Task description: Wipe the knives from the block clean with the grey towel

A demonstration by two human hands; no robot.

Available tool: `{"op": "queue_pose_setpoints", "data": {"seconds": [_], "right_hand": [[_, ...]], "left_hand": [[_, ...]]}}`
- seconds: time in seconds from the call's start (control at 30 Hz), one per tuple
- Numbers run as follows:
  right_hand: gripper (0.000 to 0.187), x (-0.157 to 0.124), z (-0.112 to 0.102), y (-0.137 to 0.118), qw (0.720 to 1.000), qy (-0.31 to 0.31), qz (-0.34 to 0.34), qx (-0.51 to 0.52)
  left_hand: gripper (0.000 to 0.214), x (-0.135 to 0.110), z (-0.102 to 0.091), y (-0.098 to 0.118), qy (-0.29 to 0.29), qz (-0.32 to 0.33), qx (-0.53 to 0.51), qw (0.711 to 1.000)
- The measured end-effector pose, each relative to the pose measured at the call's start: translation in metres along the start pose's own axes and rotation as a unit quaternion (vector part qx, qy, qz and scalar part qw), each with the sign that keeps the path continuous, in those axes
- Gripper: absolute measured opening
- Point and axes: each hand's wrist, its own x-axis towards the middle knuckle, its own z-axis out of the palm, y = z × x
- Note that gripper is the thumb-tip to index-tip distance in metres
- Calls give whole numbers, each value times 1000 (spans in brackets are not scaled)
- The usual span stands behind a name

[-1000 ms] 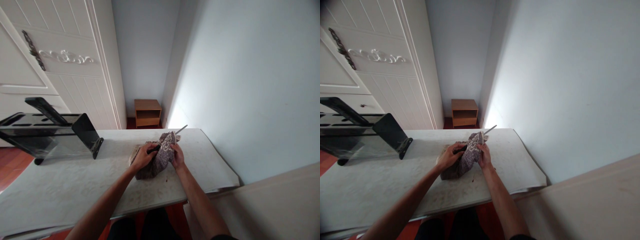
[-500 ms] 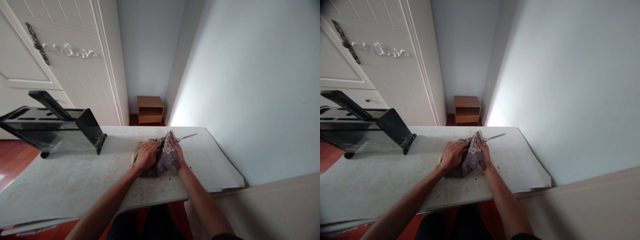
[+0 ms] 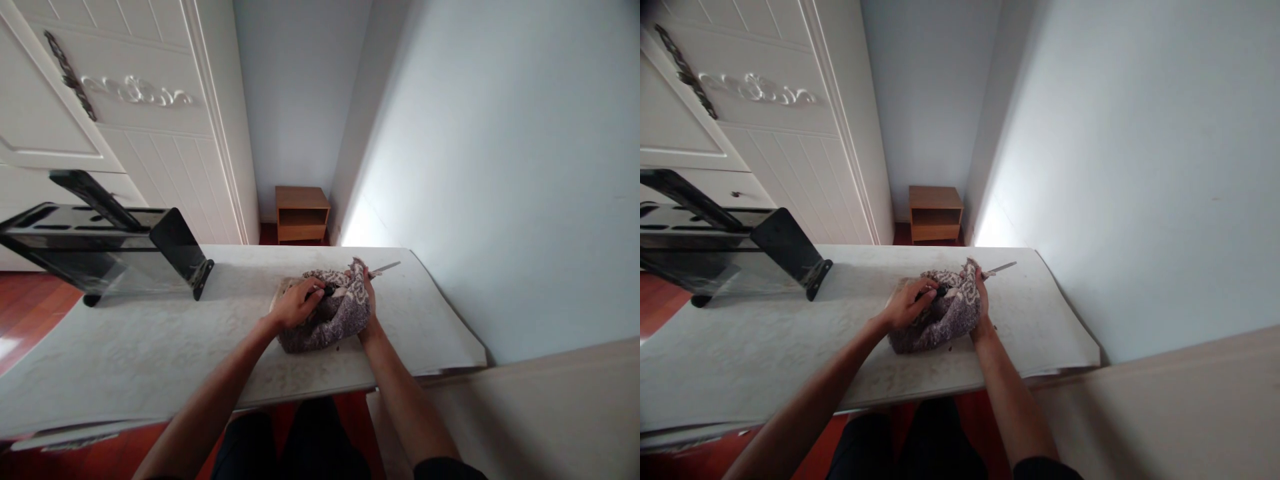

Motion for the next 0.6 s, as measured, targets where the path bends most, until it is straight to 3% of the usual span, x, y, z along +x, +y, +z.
{"op": "queue_pose_setpoints", "data": {"seconds": [0.13,0.23,0.43,0.6], "right_hand": [[32,-2,2,-3,1000,13,-7,6],[34,-4,1,-3,1000,24,11,-1],[44,-6,0,-9,998,10,52,18],[42,-4,-3,-17,1000,25,-9,15]], "left_hand": [[36,3,-7,-1,-83,-76,-192,975],[41,3,-14,1,-131,-133,-274,943],[36,1,-24,-1,-182,-175,-327,911],[38,3,-26,-5,-164,-156,-315,922]]}}
